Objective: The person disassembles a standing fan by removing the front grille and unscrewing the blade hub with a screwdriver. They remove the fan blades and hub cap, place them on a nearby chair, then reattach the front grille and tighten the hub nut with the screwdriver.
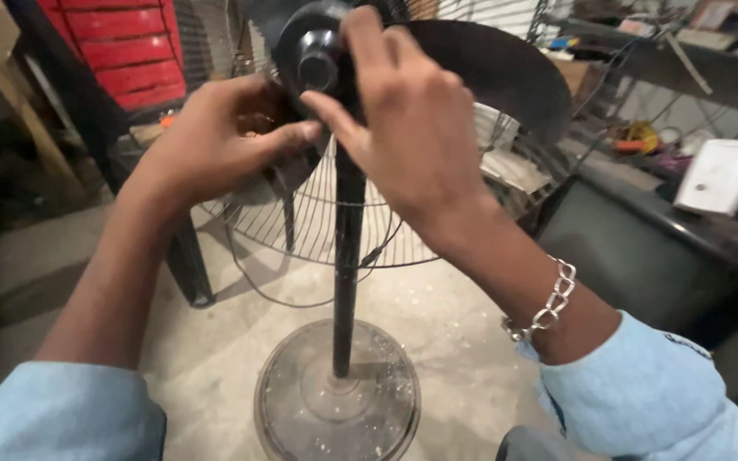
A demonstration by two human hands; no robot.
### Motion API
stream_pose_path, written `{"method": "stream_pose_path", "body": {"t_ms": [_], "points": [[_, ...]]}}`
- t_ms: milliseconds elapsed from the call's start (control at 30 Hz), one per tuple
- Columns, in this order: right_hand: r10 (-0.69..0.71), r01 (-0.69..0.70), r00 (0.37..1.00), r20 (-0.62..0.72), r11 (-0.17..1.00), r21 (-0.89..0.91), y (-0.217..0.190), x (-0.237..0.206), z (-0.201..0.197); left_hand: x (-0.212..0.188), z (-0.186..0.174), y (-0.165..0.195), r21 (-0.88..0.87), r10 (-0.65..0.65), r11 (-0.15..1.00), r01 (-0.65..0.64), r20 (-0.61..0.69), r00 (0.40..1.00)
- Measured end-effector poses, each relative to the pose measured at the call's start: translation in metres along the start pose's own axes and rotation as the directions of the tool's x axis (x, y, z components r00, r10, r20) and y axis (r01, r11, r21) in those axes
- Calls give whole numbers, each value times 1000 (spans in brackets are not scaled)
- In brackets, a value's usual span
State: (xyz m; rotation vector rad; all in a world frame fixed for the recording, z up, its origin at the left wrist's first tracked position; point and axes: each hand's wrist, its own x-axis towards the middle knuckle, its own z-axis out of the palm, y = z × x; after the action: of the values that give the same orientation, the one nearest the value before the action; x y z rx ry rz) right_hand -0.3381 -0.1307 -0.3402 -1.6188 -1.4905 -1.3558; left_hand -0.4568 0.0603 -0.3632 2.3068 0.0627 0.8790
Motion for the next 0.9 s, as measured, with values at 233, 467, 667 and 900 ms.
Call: {"method": "stream_pose_path", "body": {"t_ms": [233, 467, 667, 900], "points": [[-253, 253, 967, 24, 952, -173, -6, 15, 4, 15, 3, -14, -496, -160, 856, 143, 8, 987], [-628, 657, 750, 211, 668, -349, 17, 47, 0, 56, -5, -23, -553, -252, 773, 310, 181, 951], [-772, 797, 544, 329, 351, -492, 28, 74, -2, 54, 2, -1, -607, -231, 750, 264, 134, 964], [-808, 803, 464, 363, 210, -557, 24, 74, 5, 43, 2, 32, -493, -211, 852, 176, -16, 977]]}}
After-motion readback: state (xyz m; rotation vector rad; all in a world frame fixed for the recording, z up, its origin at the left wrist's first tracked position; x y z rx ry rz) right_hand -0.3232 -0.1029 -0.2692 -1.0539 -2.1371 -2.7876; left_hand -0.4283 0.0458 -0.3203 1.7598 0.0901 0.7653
